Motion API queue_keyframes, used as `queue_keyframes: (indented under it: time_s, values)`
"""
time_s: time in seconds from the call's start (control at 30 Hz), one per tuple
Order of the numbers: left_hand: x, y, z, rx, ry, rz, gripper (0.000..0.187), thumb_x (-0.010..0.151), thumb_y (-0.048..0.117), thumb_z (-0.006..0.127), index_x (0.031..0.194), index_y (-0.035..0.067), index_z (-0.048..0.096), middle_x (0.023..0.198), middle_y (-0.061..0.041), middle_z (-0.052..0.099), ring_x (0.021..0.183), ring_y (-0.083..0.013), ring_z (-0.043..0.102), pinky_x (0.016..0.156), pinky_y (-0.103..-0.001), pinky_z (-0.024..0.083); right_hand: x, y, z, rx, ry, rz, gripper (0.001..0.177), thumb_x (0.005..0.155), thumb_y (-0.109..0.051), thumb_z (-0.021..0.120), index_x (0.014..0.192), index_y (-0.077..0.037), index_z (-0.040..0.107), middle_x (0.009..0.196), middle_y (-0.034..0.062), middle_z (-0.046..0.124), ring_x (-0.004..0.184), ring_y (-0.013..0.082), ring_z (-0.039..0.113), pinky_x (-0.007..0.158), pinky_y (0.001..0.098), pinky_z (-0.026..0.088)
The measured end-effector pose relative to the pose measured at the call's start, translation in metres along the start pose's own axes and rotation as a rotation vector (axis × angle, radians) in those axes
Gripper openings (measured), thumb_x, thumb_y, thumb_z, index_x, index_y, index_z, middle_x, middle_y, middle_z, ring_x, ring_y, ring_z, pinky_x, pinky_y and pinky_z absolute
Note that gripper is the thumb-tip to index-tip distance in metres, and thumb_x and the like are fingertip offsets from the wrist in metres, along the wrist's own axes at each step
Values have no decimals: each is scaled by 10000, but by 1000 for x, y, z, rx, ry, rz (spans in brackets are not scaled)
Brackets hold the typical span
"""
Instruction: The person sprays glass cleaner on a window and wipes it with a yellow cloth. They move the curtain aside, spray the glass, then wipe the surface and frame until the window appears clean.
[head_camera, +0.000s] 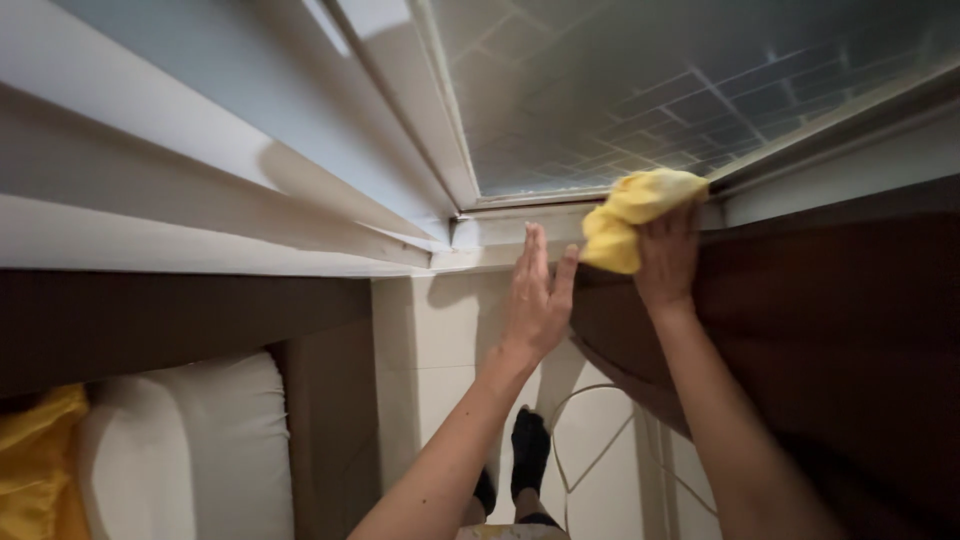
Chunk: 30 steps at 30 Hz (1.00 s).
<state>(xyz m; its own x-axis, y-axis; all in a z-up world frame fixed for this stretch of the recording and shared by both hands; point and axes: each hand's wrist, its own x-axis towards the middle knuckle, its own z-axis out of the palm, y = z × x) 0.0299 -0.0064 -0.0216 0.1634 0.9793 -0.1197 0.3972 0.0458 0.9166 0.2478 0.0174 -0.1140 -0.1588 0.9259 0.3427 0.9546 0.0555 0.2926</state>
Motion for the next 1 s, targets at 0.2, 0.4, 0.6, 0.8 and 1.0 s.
queue_keyframes:
  time_s: [0.2, 0.4, 0.6, 0.8, 1.0]
  values:
    - [-2, 13, 25, -24, -8, 47, 837, 1052, 543, 375, 1549, -126, 293, 1637, -314, 294, 1542, -406, 278, 1251, -430, 225, -3, 16, -18, 303, 197, 335, 425, 1020, -237, 540, 1385, -24, 588, 1386, 193, 606, 1346, 375, 563, 1155, 524, 418]
    - [-1, 26, 20, -78, 30, 70, 847, 1069, 535, 382, 1546, -155, 264, 1630, -341, 286, 1546, -426, 276, 1269, -436, 217, 32, -10, 5, 1104, 386, 1102, 481, 977, -208, 439, 1357, 53, 576, 1294, 229, 673, 1175, 363, 685, 1006, 432, 532]
    - [3, 22, -7, -91, 58, 20, 828, 1061, 521, 384, 1558, -128, 259, 1650, -328, 250, 1555, -420, 235, 1259, -433, 183, 64, -53, 22, 920, 170, 1295, 418, 950, -204, 470, 1198, 90, 632, 1231, 273, 650, 1091, 406, 658, 975, 496, 488]
    - [0, 18, -29, -98, 50, 0, 812, 1061, 503, 371, 1560, -124, 242, 1650, -317, 250, 1559, -406, 237, 1263, -415, 188, 73, -92, 17, 747, -13, 1176, 441, 972, -263, 497, 1213, 90, 603, 1363, 336, 503, 1243, 452, 522, 1065, 544, 414]
    - [-11, 35, -56, -135, 75, -84, 804, 1065, 494, 329, 1572, -114, 183, 1663, -305, 205, 1555, -394, 218, 1254, -392, 198, 99, -157, -22, 894, -171, 1152, 510, 940, -274, 489, 1251, 128, 531, 1316, 344, 503, 1230, 470, 486, 1069, 579, 357]
